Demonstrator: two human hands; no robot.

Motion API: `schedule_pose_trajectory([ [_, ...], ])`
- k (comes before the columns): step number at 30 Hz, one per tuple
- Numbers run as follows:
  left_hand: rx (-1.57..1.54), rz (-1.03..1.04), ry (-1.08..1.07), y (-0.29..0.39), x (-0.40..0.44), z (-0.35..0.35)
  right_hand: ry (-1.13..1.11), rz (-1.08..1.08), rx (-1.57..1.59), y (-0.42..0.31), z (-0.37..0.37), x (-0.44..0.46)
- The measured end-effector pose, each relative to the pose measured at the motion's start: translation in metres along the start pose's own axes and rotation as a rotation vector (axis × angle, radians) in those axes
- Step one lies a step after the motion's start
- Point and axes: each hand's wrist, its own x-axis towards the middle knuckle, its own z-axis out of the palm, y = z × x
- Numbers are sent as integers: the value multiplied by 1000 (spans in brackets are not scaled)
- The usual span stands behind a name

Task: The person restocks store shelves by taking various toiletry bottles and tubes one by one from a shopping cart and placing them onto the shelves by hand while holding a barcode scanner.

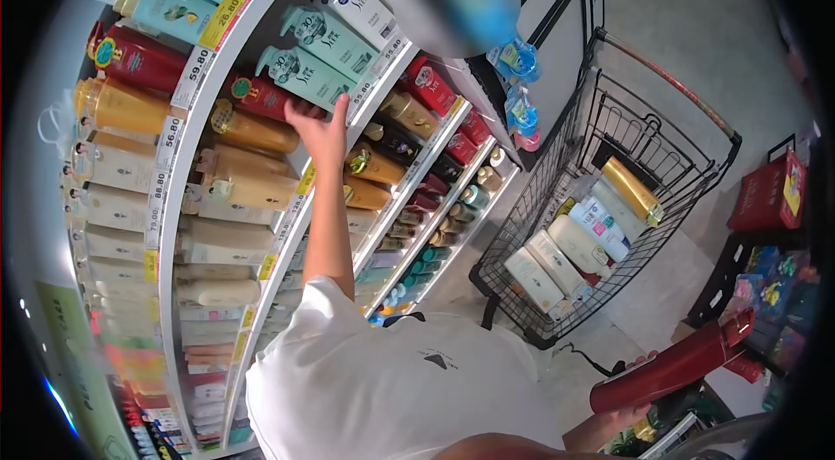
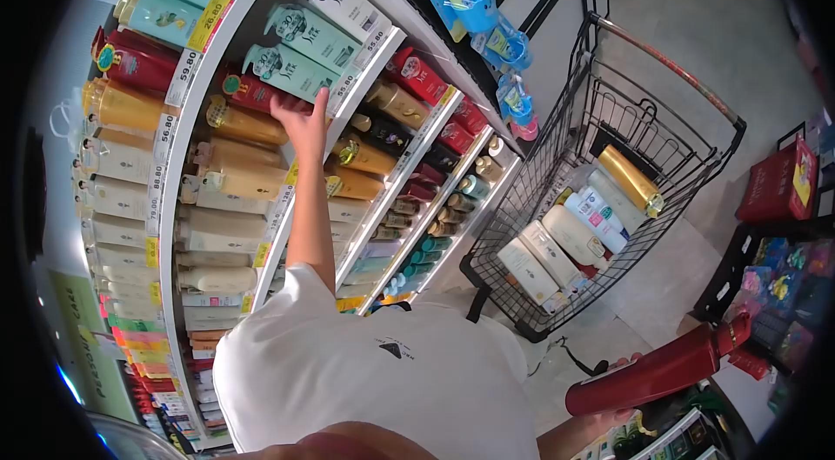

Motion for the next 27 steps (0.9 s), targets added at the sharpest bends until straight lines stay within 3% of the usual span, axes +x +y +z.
schedule_pose_trajectory([
  [1,-10,-7,10,-1,2,-1,-10,-3,-12,-4,-4,-3],
  [3,366,-144,-62,-3,9,-1,13,15,-2,-10,-4,-1],
  [6,406,-157,-40,-4,12,-3,-67,140,137,-8,33,5],
  [9,432,-145,-27,-6,14,-6,-34,127,140,-6,37,-1],
  [21,419,-240,-78,1,18,-7,-97,-11,-218,2,53,-6],
  [23,596,179,237,14,7,-9,-46,-21,-254,3,65,-7],
  [24,316,75,209,51,-6,-11,-53,-16,-341,4,67,-6],
  [25,275,178,203,66,-21,-9,-48,-18,-431,3,64,-10],
  [27,-381,-178,-196,108,-76,5,199,-52,-598,10,59,-25],
])
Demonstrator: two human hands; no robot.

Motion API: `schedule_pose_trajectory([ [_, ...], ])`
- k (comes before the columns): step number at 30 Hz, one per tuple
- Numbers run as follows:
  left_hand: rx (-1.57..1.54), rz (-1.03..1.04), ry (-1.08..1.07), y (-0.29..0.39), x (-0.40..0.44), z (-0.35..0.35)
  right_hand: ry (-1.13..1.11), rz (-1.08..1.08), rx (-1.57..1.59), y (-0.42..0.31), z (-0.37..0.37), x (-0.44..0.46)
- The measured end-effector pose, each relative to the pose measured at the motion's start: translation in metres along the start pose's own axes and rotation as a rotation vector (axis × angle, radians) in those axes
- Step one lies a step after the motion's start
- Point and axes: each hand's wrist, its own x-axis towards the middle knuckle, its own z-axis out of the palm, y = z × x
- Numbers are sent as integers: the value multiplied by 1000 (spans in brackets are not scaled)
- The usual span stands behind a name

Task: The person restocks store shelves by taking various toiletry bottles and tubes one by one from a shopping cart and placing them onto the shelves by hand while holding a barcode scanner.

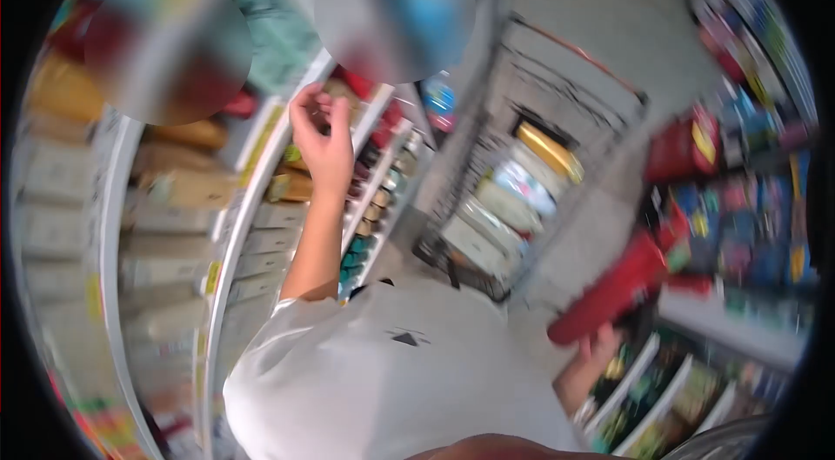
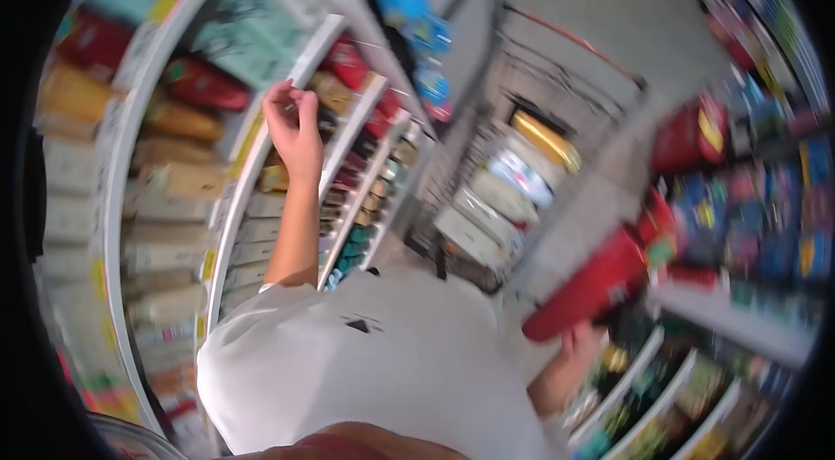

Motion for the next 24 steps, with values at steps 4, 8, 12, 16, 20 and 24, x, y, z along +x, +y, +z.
schedule_pose_trajectory([
  [4,-391,-329,-1127,67,-111,61,-98,-120,-100,-15,103,7],
  [8,-769,-601,-1268,92,-154,65,-300,-285,-534,-33,159,23],
  [12,-899,-891,-965,74,-149,52,-169,3,-468,-23,207,6],
  [16,-1040,-1046,-995,60,-116,28,-234,-107,-767,-26,209,-6],
  [20,-1264,-1215,-779,47,-94,16,-473,-311,-1007,-23,208,-14],
  [24,-2261,-1262,-912,21,-102,20,-741,-180,-956,-9,208,-5],
])
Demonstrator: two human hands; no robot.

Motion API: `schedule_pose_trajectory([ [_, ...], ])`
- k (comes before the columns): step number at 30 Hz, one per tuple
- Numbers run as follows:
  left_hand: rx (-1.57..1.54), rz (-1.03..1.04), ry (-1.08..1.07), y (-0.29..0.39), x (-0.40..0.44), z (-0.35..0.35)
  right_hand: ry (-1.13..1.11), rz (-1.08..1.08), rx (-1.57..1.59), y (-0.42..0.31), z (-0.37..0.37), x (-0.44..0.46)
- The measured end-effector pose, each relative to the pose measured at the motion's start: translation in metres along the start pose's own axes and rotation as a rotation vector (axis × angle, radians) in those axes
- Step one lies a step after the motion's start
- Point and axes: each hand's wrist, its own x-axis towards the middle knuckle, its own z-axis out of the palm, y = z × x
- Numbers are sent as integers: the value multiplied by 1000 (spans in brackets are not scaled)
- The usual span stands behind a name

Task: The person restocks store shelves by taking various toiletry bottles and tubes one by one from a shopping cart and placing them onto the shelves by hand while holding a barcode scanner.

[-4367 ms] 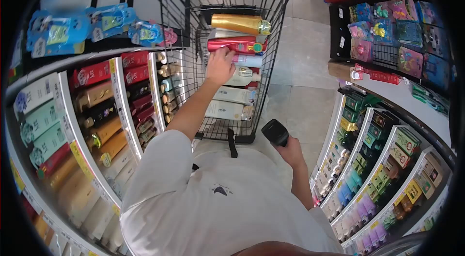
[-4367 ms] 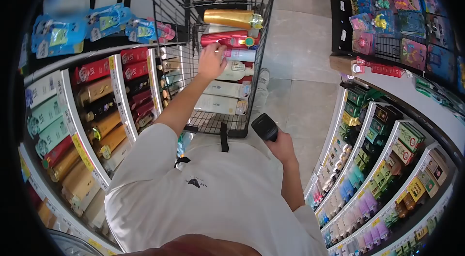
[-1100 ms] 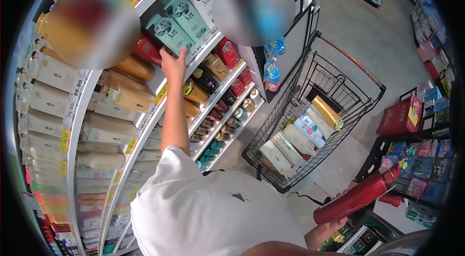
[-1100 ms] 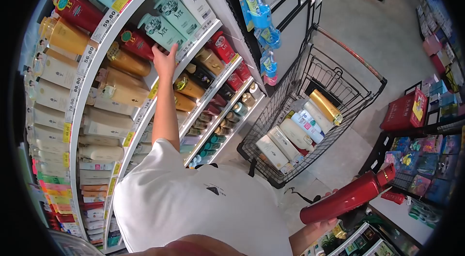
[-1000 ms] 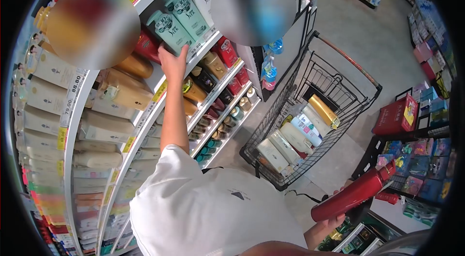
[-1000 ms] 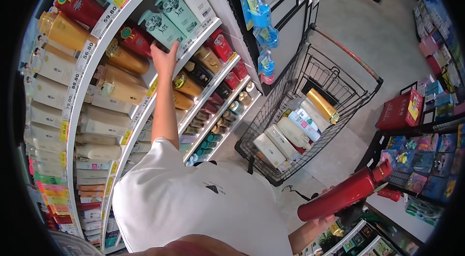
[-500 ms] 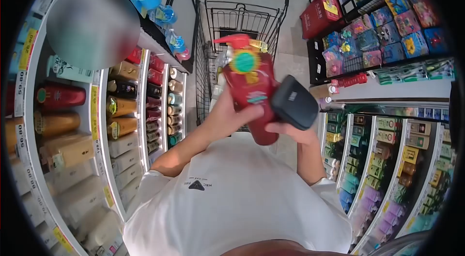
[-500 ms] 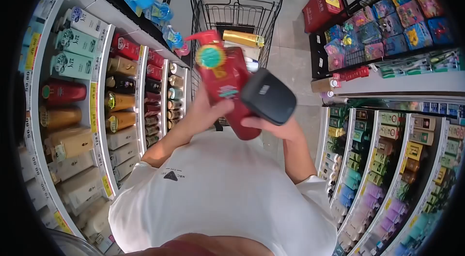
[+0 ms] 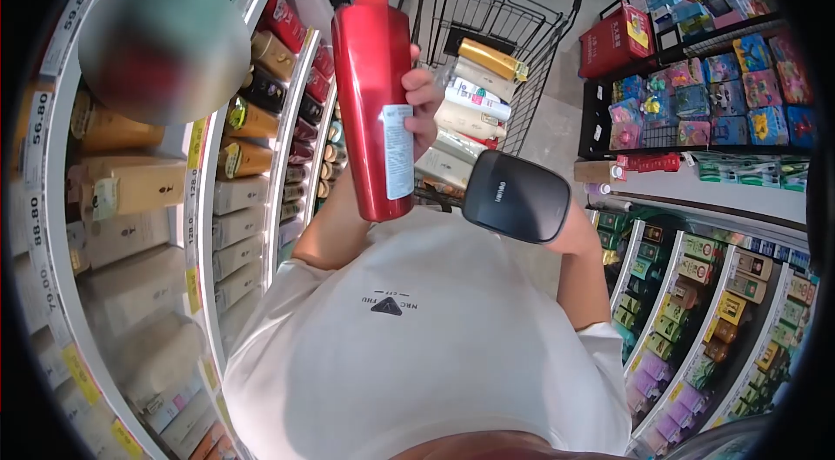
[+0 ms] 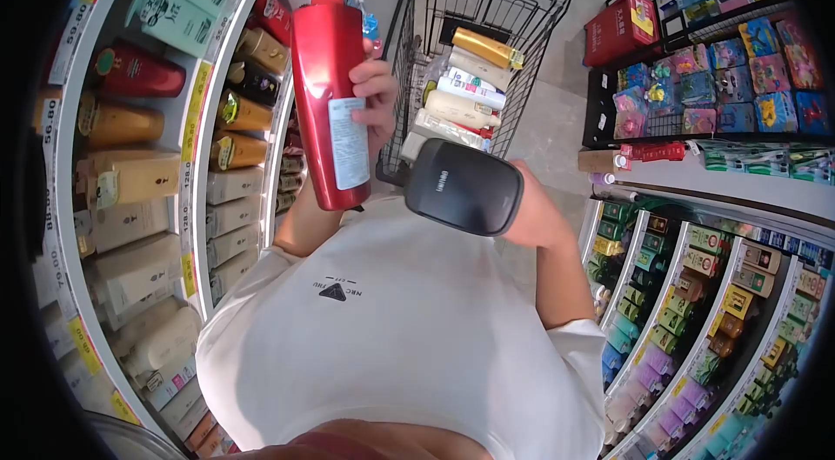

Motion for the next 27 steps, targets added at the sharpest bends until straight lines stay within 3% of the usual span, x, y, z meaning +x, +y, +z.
schedule_pose_trajectory([
  [4,30,-9,-78,1,-1,-4,-195,-43,-52,-28,10,36],
  [10,90,46,-112,-14,-4,-11,-300,-63,-199,-29,10,46],
  [14,-3,83,-82,-18,-5,5,-303,-91,-170,-35,11,51],
  [16,-19,53,-172,-15,-1,6,-360,-2,-193,-38,12,55],
  [20,93,41,-111,-3,-4,13,-299,-71,-111,-32,15,53],
  [22,349,158,40,15,-12,26,62,-94,-146,4,10,24],
  [24,762,371,270,34,-26,60,183,25,-54,23,5,6],
  [26,1091,719,552,41,-46,93,285,261,-29,67,-8,-28],
  [27,1329,966,511,44,-50,106,326,324,141,70,-8,-35],
])
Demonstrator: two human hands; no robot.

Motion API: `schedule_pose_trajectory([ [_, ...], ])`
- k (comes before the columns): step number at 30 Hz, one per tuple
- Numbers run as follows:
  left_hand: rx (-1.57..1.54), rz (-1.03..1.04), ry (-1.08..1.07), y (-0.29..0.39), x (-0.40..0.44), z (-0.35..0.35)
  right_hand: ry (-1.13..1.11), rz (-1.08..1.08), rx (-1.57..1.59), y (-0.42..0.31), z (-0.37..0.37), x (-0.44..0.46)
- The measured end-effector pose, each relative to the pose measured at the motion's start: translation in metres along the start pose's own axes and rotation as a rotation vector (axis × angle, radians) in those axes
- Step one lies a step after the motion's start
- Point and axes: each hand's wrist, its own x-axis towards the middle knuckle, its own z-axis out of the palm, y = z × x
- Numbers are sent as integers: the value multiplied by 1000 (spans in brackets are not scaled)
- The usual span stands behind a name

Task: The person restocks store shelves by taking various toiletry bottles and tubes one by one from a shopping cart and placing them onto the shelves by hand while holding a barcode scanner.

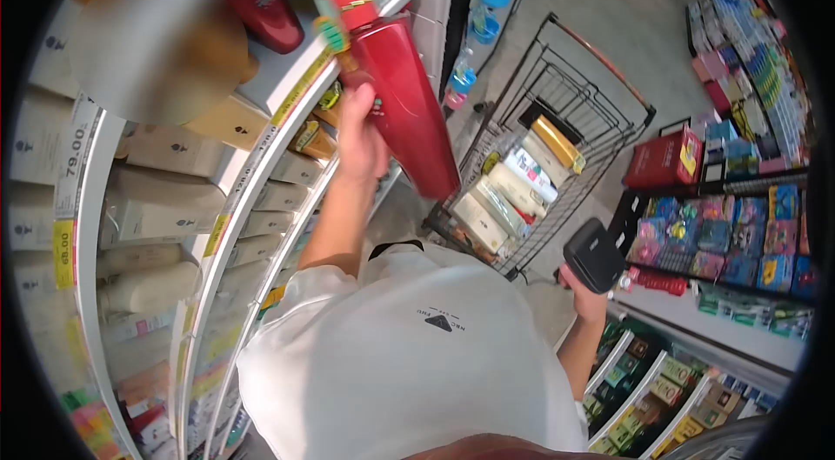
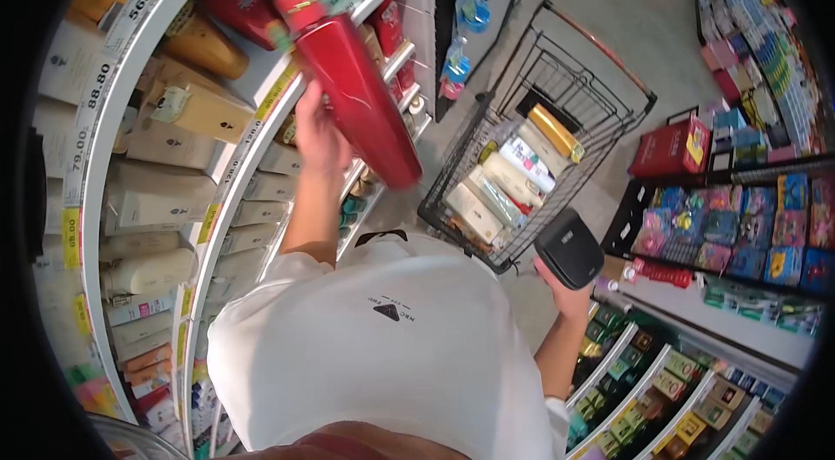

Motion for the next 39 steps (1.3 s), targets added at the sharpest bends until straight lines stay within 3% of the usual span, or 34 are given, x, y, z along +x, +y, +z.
schedule_pose_trajectory([
  [1,167,283,51,11,3,-5,21,92,161,4,-2,-5],
  [3,406,506,29,33,8,-39,171,172,232,17,4,-17],
  [6,825,680,186,47,33,-69,195,252,288,52,3,-31],
  [7,826,685,188,51,41,-69,208,270,304,54,6,-33],
  [9,1062,948,316,58,59,-63,211,272,278,53,13,-32],
  [11,1018,953,320,60,76,-68,221,281,254,51,16,-30],
  [13,1302,882,433,64,85,-72,202,288,244,53,18,-28],
  [14,1279,800,456,61,94,-82,203,289,245,53,18,-29],
  [15,1223,555,534,57,101,-92,213,278,245,52,18,-30],
  [17,1442,617,617,55,112,-101,219,264,250,52,19,-30],
  [24,1459,468,666,65,121,-81,224,299,218,61,12,-37],
  [34,1508,462,695,52,118,-81,191,310,176,69,19,-35],
  [39,1547,409,607,46,119,-97,211,321,207,67,22,-36],
])
